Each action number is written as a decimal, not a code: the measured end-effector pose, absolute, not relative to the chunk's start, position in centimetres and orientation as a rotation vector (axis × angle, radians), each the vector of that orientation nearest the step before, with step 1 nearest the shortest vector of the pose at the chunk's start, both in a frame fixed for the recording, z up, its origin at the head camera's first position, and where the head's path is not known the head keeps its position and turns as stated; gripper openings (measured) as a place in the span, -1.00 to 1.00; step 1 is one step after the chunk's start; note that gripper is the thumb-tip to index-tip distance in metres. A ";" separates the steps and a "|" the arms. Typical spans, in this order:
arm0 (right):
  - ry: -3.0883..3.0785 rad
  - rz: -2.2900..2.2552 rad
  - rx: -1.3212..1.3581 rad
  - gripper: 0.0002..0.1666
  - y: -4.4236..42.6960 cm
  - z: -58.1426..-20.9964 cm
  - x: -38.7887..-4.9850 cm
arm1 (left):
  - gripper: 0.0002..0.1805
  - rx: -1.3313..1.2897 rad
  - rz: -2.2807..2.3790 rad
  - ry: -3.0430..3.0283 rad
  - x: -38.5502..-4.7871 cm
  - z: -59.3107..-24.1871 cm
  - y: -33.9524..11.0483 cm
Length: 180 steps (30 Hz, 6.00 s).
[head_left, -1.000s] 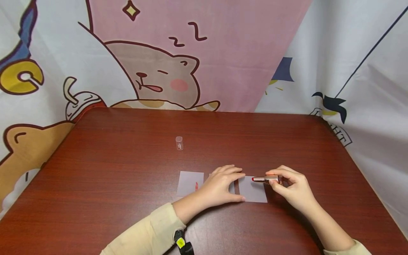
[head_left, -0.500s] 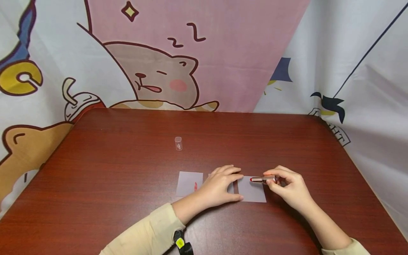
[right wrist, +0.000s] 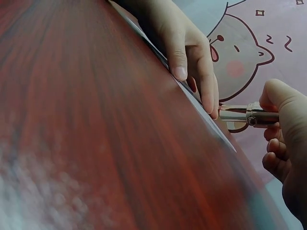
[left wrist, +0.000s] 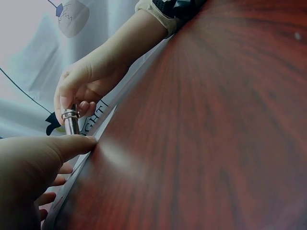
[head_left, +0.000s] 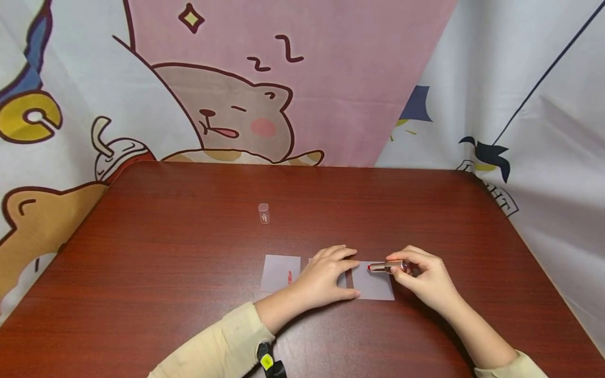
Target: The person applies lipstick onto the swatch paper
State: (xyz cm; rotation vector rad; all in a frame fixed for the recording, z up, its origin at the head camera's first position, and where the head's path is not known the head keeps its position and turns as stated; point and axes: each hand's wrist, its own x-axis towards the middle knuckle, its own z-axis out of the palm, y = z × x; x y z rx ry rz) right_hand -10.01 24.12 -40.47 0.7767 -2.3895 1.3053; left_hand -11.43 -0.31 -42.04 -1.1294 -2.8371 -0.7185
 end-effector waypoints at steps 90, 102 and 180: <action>-2.459 1.397 0.874 -0.64 23.7 -38.9 -9.1 | -0.34 -1.122 -0.716 -2.843 -11.4 -42.0 -0.3; -2.442 1.478 0.859 -0.65 24.9 -40.3 -9.8 | -0.33 -1.113 -0.747 -2.851 -11.4 -42.1 -0.4; -1.963 1.716 0.872 -0.70 18.5 -33.3 -10.9 | -0.44 -0.939 -1.718 -2.042 -11.9 -33.3 -4.7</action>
